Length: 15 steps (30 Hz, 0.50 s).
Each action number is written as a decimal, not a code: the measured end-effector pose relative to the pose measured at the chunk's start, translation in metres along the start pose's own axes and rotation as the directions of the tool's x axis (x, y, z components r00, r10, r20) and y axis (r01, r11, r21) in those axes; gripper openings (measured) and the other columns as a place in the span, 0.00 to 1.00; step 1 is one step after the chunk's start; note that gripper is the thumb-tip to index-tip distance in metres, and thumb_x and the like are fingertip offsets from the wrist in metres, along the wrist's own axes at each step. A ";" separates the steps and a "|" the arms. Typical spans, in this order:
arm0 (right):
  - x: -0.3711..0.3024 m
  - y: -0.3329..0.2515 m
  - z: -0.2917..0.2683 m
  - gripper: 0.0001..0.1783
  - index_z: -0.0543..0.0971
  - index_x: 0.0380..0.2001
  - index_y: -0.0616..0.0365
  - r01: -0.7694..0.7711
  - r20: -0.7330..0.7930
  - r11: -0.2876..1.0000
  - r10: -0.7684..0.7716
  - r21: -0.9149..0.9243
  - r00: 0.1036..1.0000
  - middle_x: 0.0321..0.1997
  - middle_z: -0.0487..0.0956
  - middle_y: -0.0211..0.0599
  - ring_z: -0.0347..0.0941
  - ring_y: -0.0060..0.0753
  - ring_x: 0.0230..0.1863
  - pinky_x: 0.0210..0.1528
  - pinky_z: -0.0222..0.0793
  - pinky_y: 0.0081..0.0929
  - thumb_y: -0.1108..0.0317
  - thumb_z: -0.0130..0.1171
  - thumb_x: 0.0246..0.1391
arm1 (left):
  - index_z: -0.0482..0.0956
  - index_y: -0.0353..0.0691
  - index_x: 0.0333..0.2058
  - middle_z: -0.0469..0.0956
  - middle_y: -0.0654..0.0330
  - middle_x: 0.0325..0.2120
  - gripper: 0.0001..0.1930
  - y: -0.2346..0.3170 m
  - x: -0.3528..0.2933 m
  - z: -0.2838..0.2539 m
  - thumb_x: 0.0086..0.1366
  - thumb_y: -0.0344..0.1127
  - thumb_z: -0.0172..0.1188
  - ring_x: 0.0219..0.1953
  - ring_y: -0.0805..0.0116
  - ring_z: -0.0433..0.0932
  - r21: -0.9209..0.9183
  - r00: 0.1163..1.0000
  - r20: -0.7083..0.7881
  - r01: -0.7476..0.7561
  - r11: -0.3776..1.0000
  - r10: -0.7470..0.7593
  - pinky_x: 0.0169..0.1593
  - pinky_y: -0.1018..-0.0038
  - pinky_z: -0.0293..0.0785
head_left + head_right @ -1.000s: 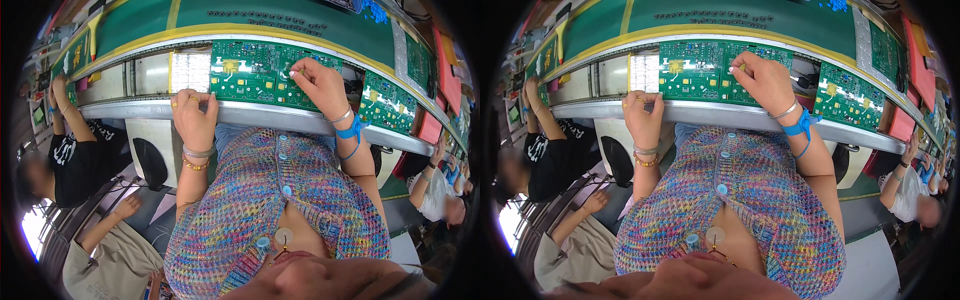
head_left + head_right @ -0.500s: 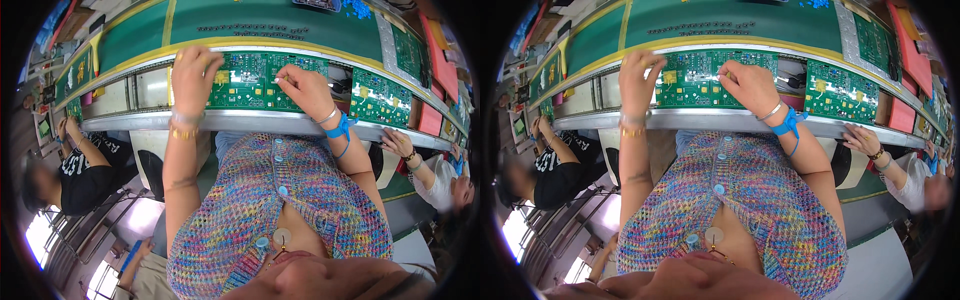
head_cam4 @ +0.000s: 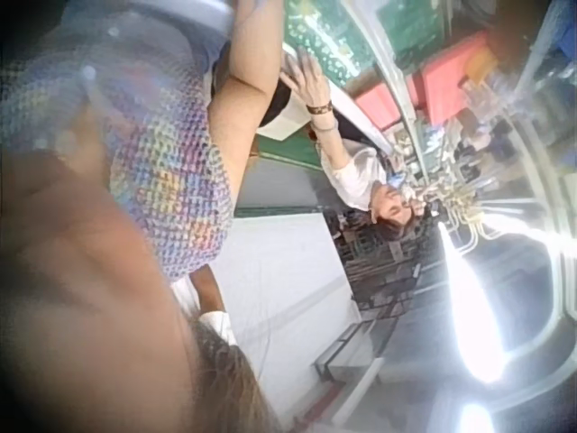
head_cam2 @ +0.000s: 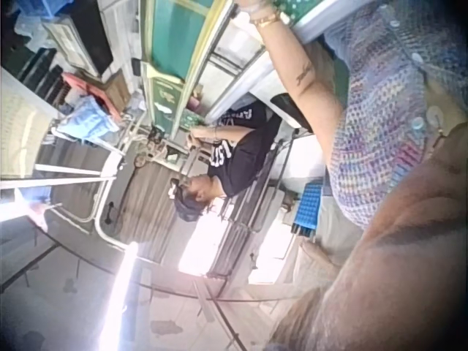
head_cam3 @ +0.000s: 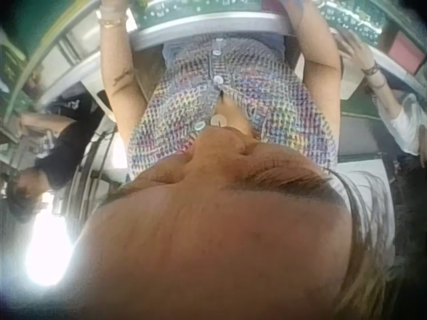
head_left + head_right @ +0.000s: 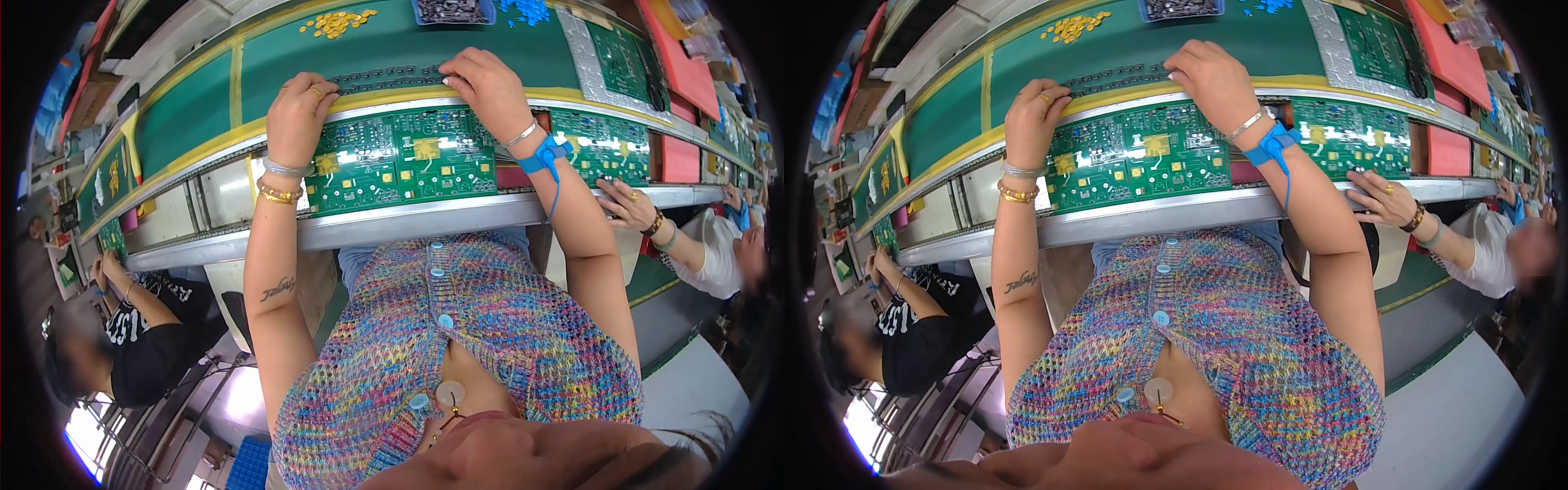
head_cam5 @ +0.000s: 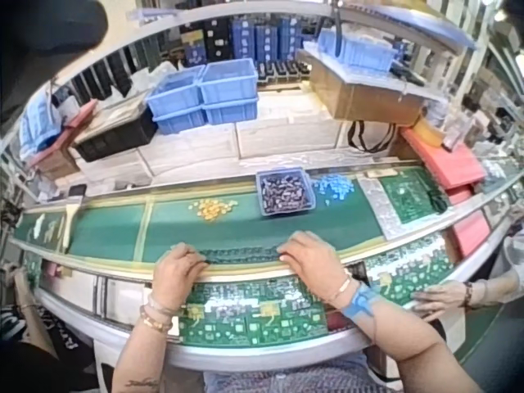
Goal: Assembling electronic components onto a printed circuit board on an assembly line.
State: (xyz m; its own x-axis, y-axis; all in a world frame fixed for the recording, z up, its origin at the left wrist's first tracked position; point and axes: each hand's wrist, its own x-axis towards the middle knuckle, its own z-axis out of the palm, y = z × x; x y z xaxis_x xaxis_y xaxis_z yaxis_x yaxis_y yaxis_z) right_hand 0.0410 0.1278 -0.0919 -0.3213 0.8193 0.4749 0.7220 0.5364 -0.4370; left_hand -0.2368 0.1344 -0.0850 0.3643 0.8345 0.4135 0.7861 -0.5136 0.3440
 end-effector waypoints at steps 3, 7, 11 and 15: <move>-0.001 0.004 0.006 0.05 0.78 0.31 0.55 0.003 0.062 0.999 0.001 -0.055 0.998 0.31 0.75 0.31 0.72 0.37 0.36 0.37 0.70 0.32 0.71 0.61 0.47 | 0.81 0.41 0.30 0.76 0.63 0.30 0.05 0.015 -0.010 -0.016 0.52 0.30 0.64 0.35 0.62 0.76 -0.078 0.999 0.013 0.045 0.996 -0.045 0.37 0.69 0.73; -0.001 0.003 0.007 0.05 0.78 0.28 0.54 0.009 0.054 0.998 -0.005 -0.059 0.999 0.30 0.75 0.30 0.71 0.37 0.35 0.36 0.70 0.32 0.70 0.61 0.46 | 0.81 0.40 0.30 0.76 0.62 0.30 0.06 0.030 -0.044 -0.025 0.51 0.28 0.64 0.32 0.62 0.77 -0.212 0.988 0.103 0.134 0.968 -0.114 0.35 0.71 0.73; -0.001 0.004 0.006 0.05 0.78 0.27 0.56 0.022 0.021 0.998 -0.020 -0.063 1.000 0.30 0.76 0.30 0.72 0.36 0.34 0.35 0.70 0.30 0.70 0.62 0.45 | 0.81 0.40 0.30 0.75 0.63 0.31 0.06 0.034 -0.054 -0.012 0.50 0.28 0.65 0.32 0.64 0.77 -0.148 0.986 0.094 0.154 0.977 -0.141 0.34 0.72 0.73; -0.003 0.004 0.006 0.05 0.78 0.28 0.56 0.028 0.024 0.998 -0.026 -0.055 0.999 0.30 0.76 0.30 0.72 0.36 0.34 0.35 0.70 0.30 0.71 0.62 0.45 | 0.81 0.40 0.29 0.74 0.63 0.30 0.05 0.035 -0.052 -0.004 0.51 0.29 0.65 0.31 0.65 0.76 -0.064 0.991 0.074 0.119 0.991 -0.114 0.32 0.71 0.72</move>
State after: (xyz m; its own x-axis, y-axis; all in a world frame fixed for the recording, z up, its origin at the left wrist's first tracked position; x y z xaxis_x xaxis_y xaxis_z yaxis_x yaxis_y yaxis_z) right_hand 0.0414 0.1284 -0.0995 -0.3549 0.8096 0.4676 0.7458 0.5468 -0.3806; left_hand -0.2306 0.0724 -0.0906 0.3079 0.9002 0.3078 0.7901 -0.4222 0.4444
